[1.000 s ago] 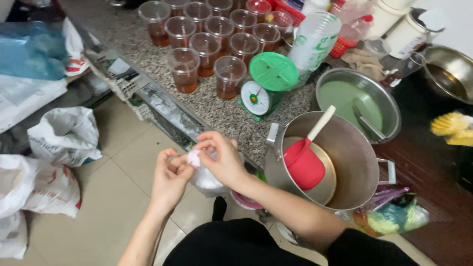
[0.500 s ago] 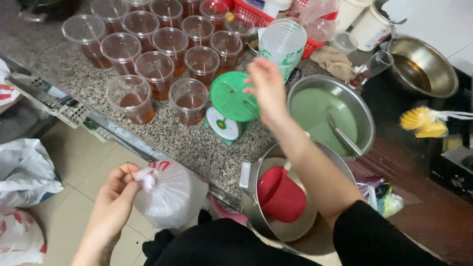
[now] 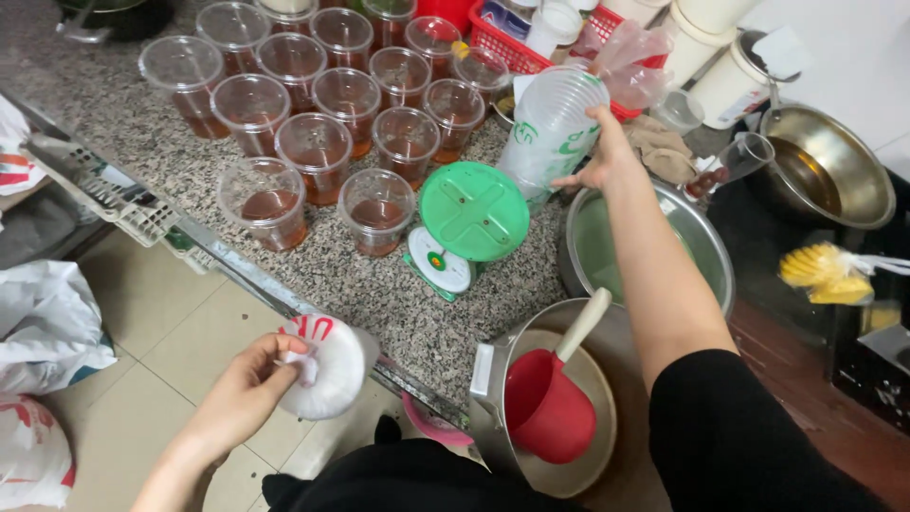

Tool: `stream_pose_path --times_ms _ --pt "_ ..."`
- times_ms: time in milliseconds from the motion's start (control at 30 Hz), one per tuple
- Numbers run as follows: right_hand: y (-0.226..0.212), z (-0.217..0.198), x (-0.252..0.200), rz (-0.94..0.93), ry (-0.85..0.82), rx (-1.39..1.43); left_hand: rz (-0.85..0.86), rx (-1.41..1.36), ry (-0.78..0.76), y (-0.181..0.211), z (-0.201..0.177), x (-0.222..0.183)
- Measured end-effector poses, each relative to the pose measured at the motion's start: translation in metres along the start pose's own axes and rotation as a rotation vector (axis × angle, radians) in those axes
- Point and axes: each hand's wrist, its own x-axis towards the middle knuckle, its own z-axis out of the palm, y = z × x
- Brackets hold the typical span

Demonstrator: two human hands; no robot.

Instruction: The person places lids on plastic cups filled with a brown liquid, then puts them into plastic bags and ties the bags closed by hand.

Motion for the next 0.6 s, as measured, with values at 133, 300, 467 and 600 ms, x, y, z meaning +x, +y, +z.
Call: stream_pose_path --times_ms 133,300,467,600 --pt "-0.006 -0.019 0.024 0.005 -0.259 0.087 0.013 -0.127 -0.037 -0.010 -0.003 -0.004" --pt "-0.021 -0.039 0.030 -0.028 -0.091 0.006 -0.111 -0.112 0.013 -0.015 -0.014 -0.010" --pt "-0.060 -0.029 -0.053 -0.249 -0.058 0.021 -0.205 -0.227 0.021 -0.031 -0.033 -0.008" --pt "-0.074 0.025 -0.167 -0.545 -0.081 0.010 -0.272 -0.390 0.056 -0.035 -0.049 -0.003"
